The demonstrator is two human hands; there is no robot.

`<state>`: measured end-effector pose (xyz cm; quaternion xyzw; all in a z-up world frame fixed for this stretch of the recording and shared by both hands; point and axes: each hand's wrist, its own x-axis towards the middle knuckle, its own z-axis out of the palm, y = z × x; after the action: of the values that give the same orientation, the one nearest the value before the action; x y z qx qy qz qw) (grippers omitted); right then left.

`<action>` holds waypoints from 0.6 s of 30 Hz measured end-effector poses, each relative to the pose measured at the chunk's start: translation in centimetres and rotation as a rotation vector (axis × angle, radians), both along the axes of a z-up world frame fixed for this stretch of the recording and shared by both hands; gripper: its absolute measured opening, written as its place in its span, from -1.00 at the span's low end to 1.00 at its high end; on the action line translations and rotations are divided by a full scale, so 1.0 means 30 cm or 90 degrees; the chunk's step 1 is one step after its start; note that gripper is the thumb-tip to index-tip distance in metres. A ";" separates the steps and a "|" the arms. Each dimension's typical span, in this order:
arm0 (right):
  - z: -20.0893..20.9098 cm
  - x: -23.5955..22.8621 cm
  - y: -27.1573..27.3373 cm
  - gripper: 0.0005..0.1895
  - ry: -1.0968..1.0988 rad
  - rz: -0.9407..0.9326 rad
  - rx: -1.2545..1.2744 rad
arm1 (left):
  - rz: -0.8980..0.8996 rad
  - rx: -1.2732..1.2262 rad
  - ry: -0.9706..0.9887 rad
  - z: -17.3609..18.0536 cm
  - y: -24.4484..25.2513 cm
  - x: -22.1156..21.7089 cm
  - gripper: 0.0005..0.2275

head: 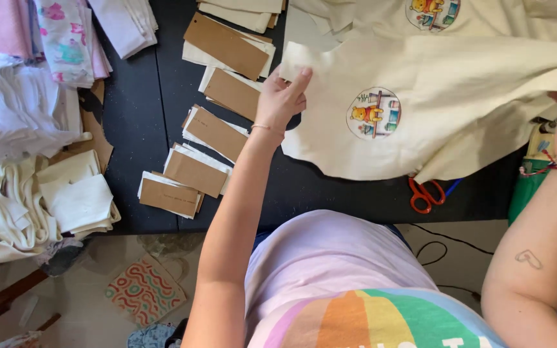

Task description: Sorting and stacking small fabric pieces and cardboard templates on a table.

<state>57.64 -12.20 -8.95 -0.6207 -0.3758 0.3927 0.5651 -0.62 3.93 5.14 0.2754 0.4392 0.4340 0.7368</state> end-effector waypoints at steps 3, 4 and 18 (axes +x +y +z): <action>0.310 -0.485 0.175 -0.84 0.024 -0.057 -0.064 | -0.029 -0.031 -0.007 -0.085 0.035 0.021 -0.79; 0.479 -0.671 0.208 -0.77 0.044 -0.133 -0.119 | -0.030 -0.040 -0.029 -0.118 0.044 0.029 -0.74; 0.455 -0.609 0.212 -0.86 -0.140 -0.075 0.014 | -0.058 -0.007 0.095 0.003 0.047 0.021 -0.56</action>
<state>39.37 -5.82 4.69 -0.6749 -0.4026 0.2841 0.5493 0.02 5.34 5.22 0.3226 0.4821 0.3762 0.7225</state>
